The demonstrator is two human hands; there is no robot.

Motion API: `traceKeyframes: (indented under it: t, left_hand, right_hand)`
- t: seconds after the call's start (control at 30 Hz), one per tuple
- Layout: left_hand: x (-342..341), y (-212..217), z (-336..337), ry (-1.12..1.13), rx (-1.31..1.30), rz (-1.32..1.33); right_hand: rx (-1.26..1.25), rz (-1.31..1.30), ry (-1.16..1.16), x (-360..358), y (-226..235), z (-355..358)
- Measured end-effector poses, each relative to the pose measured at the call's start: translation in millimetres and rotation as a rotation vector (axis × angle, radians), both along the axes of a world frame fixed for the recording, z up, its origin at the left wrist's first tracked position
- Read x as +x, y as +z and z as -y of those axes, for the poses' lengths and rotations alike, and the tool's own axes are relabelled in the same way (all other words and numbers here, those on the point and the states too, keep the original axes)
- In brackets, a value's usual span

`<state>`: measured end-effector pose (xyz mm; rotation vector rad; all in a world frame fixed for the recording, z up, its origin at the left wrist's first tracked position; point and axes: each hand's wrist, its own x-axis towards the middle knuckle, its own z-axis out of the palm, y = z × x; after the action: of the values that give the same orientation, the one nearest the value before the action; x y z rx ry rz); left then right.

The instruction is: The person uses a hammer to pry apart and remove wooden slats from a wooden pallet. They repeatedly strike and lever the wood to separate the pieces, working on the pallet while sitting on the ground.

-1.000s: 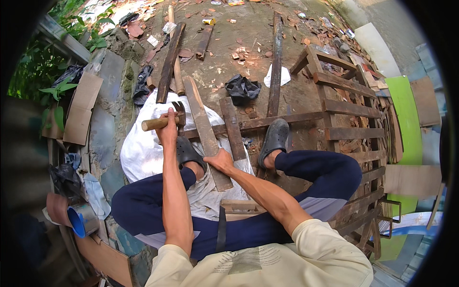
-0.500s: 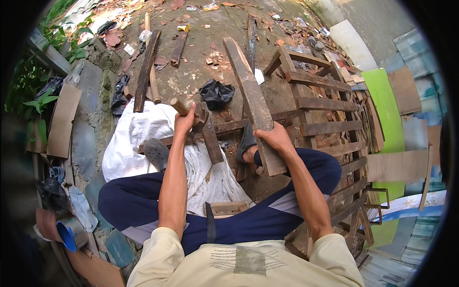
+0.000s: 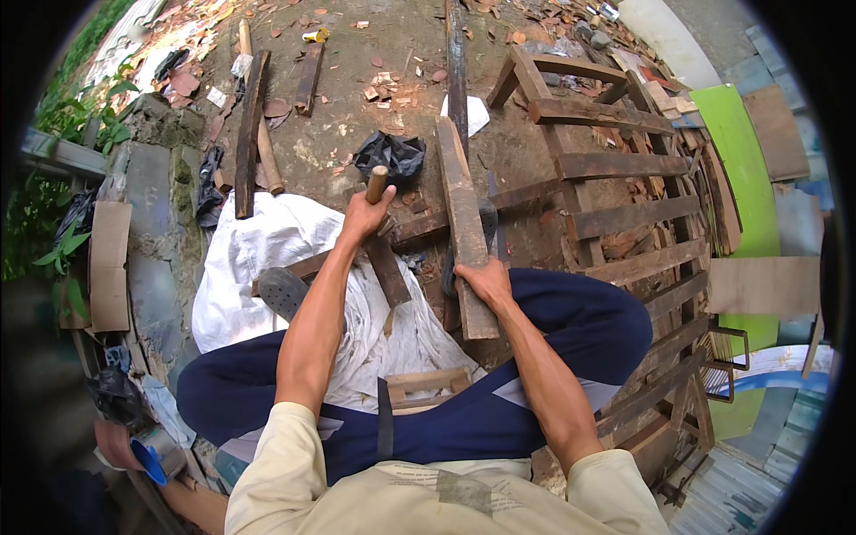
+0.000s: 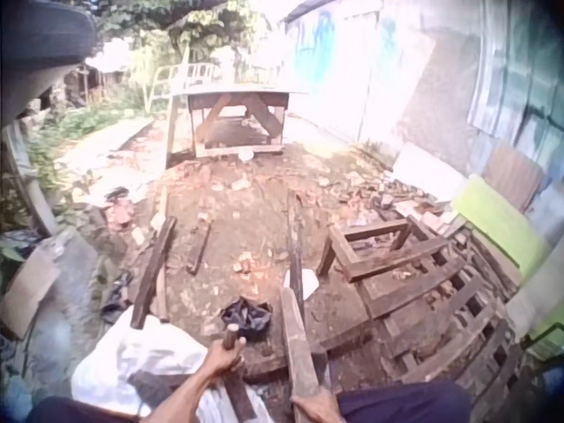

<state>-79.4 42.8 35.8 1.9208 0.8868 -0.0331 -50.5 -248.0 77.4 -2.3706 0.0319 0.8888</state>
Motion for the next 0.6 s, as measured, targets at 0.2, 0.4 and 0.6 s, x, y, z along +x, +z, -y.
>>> traceKeyframes:
  t: [0.2,0.4,0.6]
  left_hand:
    - [-2.8,-7.5,-1.9,0.073,-0.037,-0.027]
    - [-6.9,-19.9,13.2,-0.007,0.074,-0.058]
    - [9.4,-24.1,25.0,-0.178,0.131,-0.037]
  right_hand:
    - [-0.06,0.121,0.127,-9.5,-36.0,0.5]
    - [0.003,0.152,0.155,-33.5,-53.9,-15.0]
    - [-0.052,0.133,0.14,-42.0,-57.6,-20.5]
